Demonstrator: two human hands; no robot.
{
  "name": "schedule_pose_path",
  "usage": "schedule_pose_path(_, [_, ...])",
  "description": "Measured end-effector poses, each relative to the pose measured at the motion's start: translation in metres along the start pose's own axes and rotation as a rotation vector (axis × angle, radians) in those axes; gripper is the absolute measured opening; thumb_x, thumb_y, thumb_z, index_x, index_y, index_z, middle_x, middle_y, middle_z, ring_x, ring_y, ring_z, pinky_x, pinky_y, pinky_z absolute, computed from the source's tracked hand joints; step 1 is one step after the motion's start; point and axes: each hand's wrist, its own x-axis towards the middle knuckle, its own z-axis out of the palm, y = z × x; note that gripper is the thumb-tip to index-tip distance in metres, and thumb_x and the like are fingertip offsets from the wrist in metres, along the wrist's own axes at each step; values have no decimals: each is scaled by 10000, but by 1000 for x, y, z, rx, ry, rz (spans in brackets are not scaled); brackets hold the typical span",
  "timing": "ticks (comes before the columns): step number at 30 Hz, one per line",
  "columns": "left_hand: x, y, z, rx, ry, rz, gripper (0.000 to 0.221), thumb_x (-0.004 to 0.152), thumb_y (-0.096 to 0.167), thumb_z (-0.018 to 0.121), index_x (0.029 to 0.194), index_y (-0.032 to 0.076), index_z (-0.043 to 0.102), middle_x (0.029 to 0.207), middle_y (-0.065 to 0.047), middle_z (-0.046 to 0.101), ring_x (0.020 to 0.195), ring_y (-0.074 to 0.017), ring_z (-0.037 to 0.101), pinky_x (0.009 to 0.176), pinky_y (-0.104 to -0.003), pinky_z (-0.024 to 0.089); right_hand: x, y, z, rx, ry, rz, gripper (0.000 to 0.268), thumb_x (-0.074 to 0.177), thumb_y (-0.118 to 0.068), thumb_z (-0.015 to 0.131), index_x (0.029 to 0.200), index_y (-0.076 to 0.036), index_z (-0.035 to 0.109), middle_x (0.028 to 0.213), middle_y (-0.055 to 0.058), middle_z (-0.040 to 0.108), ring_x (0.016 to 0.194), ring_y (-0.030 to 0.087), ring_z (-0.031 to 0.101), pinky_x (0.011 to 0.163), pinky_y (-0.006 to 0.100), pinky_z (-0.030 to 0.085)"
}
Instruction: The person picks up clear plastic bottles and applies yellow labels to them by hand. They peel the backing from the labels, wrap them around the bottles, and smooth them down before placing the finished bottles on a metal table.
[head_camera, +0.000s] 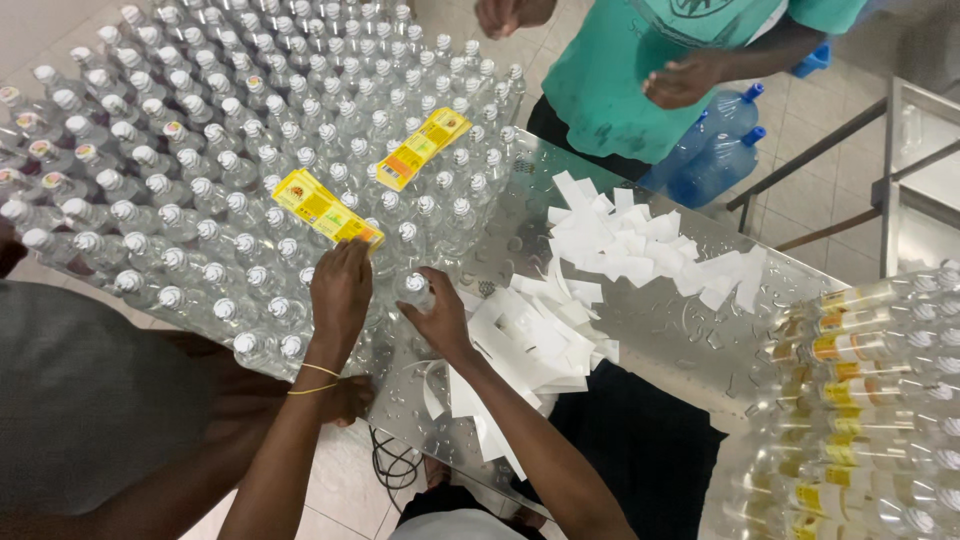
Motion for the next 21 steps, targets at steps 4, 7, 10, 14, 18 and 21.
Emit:
schedule_pose_path(4, [4,-10,1,-10,66,-95,89,1043,137,755,1098,129,824,918,-95,794,902,-300,796,868,-431,627,-31,-28,-43,279,235,66,759,830,-188,962,1475,-80,576,1417,165,655,1381,380,646,1213,493,497])
schedule_pose_path(7, [4,-12,-5,-67,-36,-283,58,1020,180,796,1045,228,815,861,-56,780,840,-307,782,818,-468,617,-77,-20,-91,429,372,119,868,808,-143,977,1512,-87,473,1399,142,652,1342,311,639,1186,503,514])
schedule_pose_path(10, [11,-11,-26,-232,-58,-436,116,1003,164,829,1031,272,800,962,-52,815,939,-364,783,870,-499,596,-129,13,-150,675,543,184,811,852,-37,885,1505,-108,409,1332,128,644,1242,294,672,1121,582,574])
schedule_pose_path(14, [35,15,-75,-599,269,-360,122,1132,-92,731,1188,2,785,1189,-125,801,1123,-261,765,974,-417,605,-186,-4,-229,536,717,562,602,896,-216,796,1423,-69,545,1402,200,722,1227,325,723,948,489,657])
schedule_pose_path(18, [49,71,-118,-728,443,-453,92,1137,-77,695,1225,-61,717,1158,-177,743,1119,-274,736,986,-390,639,-234,14,-267,149,565,882,499,979,-182,765,1456,-128,629,1259,128,788,1079,263,736,892,430,611])
schedule_pose_path(21, [42,127,-133,-1083,433,-788,202,1044,11,758,1236,63,718,1177,-63,731,1053,-148,729,931,-266,673,-263,40,-273,-55,369,1022,487,880,-379,832,1303,-164,726,1310,100,807,1123,267,761,939,428,576])
